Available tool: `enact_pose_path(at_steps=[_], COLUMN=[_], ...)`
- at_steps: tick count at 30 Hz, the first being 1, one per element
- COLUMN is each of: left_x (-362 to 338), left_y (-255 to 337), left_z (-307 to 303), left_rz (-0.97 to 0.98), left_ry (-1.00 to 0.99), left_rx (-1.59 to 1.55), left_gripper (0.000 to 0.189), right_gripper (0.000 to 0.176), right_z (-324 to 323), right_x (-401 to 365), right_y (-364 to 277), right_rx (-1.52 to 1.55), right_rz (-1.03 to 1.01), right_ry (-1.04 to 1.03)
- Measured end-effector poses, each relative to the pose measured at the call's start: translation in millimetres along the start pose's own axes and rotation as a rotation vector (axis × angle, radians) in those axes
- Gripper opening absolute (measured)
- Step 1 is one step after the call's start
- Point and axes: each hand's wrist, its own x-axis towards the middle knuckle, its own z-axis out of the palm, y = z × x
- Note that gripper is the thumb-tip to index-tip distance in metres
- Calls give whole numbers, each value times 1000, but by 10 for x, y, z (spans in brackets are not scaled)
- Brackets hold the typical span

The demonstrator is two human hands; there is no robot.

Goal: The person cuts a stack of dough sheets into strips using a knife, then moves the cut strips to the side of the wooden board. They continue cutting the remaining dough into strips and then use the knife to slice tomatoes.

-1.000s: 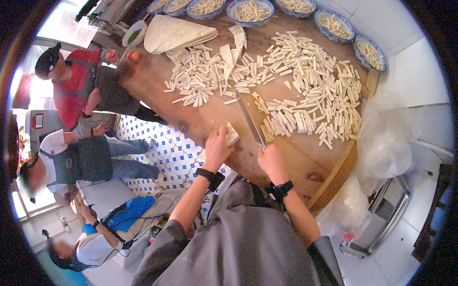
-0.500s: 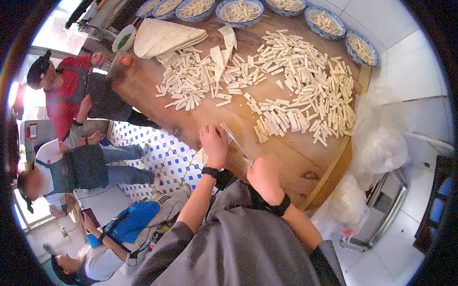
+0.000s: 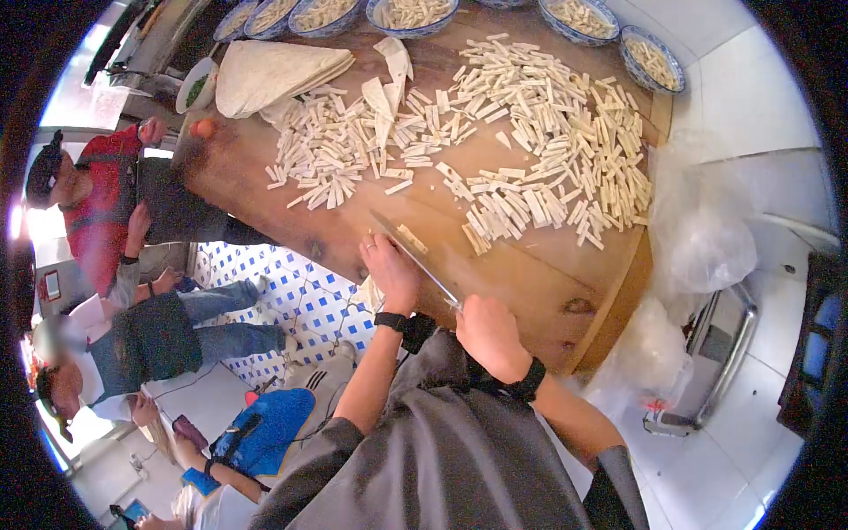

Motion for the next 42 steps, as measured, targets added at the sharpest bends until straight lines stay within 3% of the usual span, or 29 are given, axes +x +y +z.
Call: enact_pose_path(at_steps=[7,9,15,21,23,27,29,33,42], left_x=[22,20,6,48,55,30,34,63,47], left_y=[-39,-49,-80,-109,-91,-122,-116,-112,-124], left_z=[-90,-172,-102,-71,-68,-35,-23,-47,-67], left_rz=[25,-76,-3,35,10,-29,-35,-36,-33], left_ry=[-49,-96,15,15,3,-44,-60,-65,-78], left_rx=[-80,-242,-224,-252,-234,-219,-232,-254,-248], left_gripper=[11,14,19,19,19,19,19,18,17], right_gripper=[24,24,21,24,24,21,19,17,14], right_z=[-69,-64,-167,-331,-322,-308,-233,-118,548], right_x=[5,31,123,248,294,414,487,686,903], right_y=[-66,-70,-159,-334,-378,-442,-398,-471,-254], right_rx=[-80,-96,-110,-46,-63,-84,-52,-97,-92], right_rz=[28,29,83,51,161,169,-31,55,21], right_ry=[-56,-70,-130,-195,-222,-240,-139,-229,51])
